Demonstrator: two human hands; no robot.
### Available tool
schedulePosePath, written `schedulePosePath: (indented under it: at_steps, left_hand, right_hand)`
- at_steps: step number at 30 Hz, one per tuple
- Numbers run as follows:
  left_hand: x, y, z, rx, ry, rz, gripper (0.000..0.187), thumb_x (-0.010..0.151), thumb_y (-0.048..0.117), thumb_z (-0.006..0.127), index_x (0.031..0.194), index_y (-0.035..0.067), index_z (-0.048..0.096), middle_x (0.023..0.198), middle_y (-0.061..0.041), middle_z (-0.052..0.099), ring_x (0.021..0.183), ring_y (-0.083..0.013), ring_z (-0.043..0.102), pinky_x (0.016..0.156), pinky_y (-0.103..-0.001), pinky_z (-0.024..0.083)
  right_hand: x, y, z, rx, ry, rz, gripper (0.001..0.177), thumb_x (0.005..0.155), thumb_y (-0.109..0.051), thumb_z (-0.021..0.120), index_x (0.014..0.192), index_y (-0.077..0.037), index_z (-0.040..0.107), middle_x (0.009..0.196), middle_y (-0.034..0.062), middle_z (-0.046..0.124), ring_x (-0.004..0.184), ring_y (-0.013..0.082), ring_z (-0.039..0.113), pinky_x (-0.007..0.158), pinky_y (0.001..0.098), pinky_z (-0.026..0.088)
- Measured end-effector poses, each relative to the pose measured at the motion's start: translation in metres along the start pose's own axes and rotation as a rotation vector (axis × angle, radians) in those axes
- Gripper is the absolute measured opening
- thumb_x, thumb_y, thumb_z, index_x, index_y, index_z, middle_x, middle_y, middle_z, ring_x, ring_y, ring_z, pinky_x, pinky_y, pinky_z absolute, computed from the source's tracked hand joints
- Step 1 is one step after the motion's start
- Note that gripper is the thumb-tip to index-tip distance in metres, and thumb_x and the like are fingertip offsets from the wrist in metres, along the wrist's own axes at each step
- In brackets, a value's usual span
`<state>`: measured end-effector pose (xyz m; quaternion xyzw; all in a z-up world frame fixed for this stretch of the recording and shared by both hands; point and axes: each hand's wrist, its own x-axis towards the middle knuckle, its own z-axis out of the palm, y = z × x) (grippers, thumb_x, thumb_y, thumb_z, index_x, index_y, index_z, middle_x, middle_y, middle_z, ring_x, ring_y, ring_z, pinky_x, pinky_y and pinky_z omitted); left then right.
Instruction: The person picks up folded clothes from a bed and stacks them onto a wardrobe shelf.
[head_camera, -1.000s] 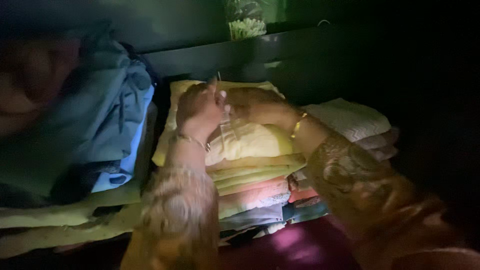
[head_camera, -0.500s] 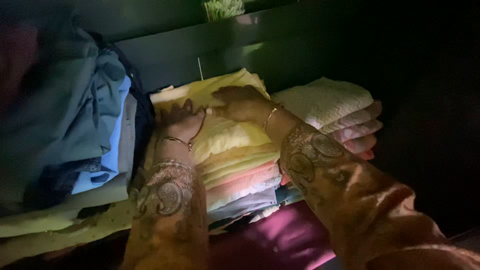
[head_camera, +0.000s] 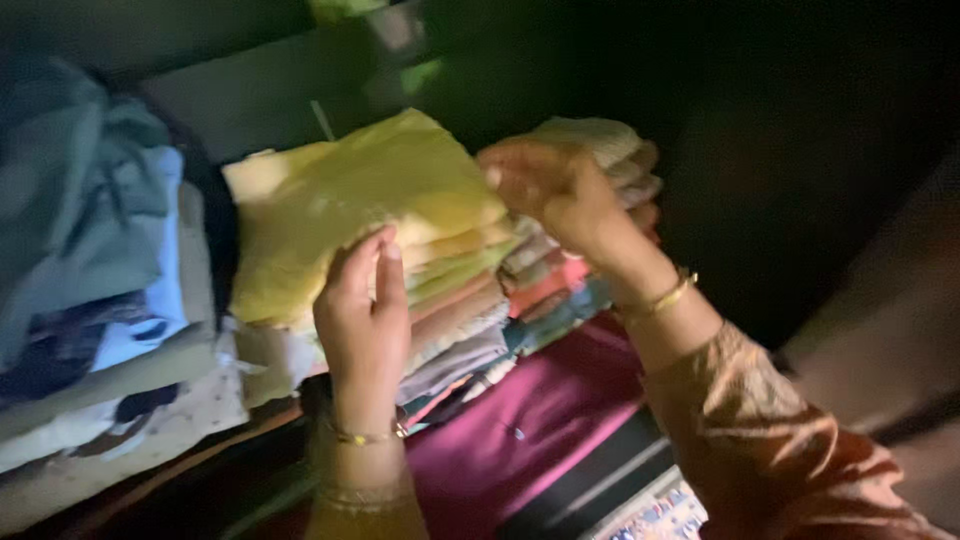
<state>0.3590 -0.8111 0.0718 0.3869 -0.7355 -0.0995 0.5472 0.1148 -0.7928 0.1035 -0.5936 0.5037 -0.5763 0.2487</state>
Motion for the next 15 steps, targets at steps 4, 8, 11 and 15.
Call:
schedulePosePath:
  at_steps: [4, 8, 11, 15]
  left_hand:
    - [-0.042, 0.025, 0.036, -0.222, -0.029, -0.057, 0.024, 0.098, 0.016, 0.065, 0.116, 0.004, 0.072, 0.112, -0.014, 0.076, 0.103, -0.0285, 0.075, 0.09, -0.035, 0.056]
    - [-0.085, 0.061, 0.071, -0.276, -0.105, 0.015, 0.018, 0.101, 0.013, 0.064, 0.113, 0.004, 0.073, 0.112, -0.014, 0.076, 0.106, -0.0288, 0.073, 0.092, -0.037, 0.055]
    - [-0.117, 0.093, 0.095, -0.369, -0.243, -0.051, 0.019, 0.099, 0.015, 0.063, 0.111, 0.004, 0.074, 0.107, -0.013, 0.077, 0.098, -0.0259, 0.074, 0.087, -0.037, 0.057]
    - [-0.14, 0.153, 0.114, -0.447, -0.346, 0.032, 0.019, 0.1, 0.017, 0.064, 0.108, 0.003, 0.074, 0.106, -0.014, 0.078, 0.097, -0.0248, 0.076, 0.089, -0.036, 0.057]
  right_hand:
    - [-0.071, 0.018, -0.011, 0.028, 0.034, 0.024, 0.028, 0.097, -0.012, 0.071, 0.123, -0.002, 0.072, 0.113, 0.0031, 0.075, 0.101, 0.0106, 0.068, 0.088, 0.0272, 0.059]
    - [-0.139, 0.037, -0.031, 0.003, 0.011, 0.017, 0.032, 0.095, -0.009, 0.068, 0.126, -0.001, 0.069, 0.116, 0.0069, 0.076, 0.105, 0.0114, 0.068, 0.092, 0.029, 0.058]
    - [-0.185, 0.037, -0.046, -0.025, 0.037, 0.03, 0.028, 0.098, -0.01, 0.068, 0.123, 0.0, 0.07, 0.114, 0.0095, 0.077, 0.106, 0.0124, 0.071, 0.094, 0.0307, 0.06]
    - [-0.242, 0.011, -0.094, 0.008, 0.114, 0.102, 0.03, 0.099, -0.012, 0.069, 0.125, 0.001, 0.066, 0.115, 0.0103, 0.076, 0.107, 0.0164, 0.071, 0.095, 0.0324, 0.058]
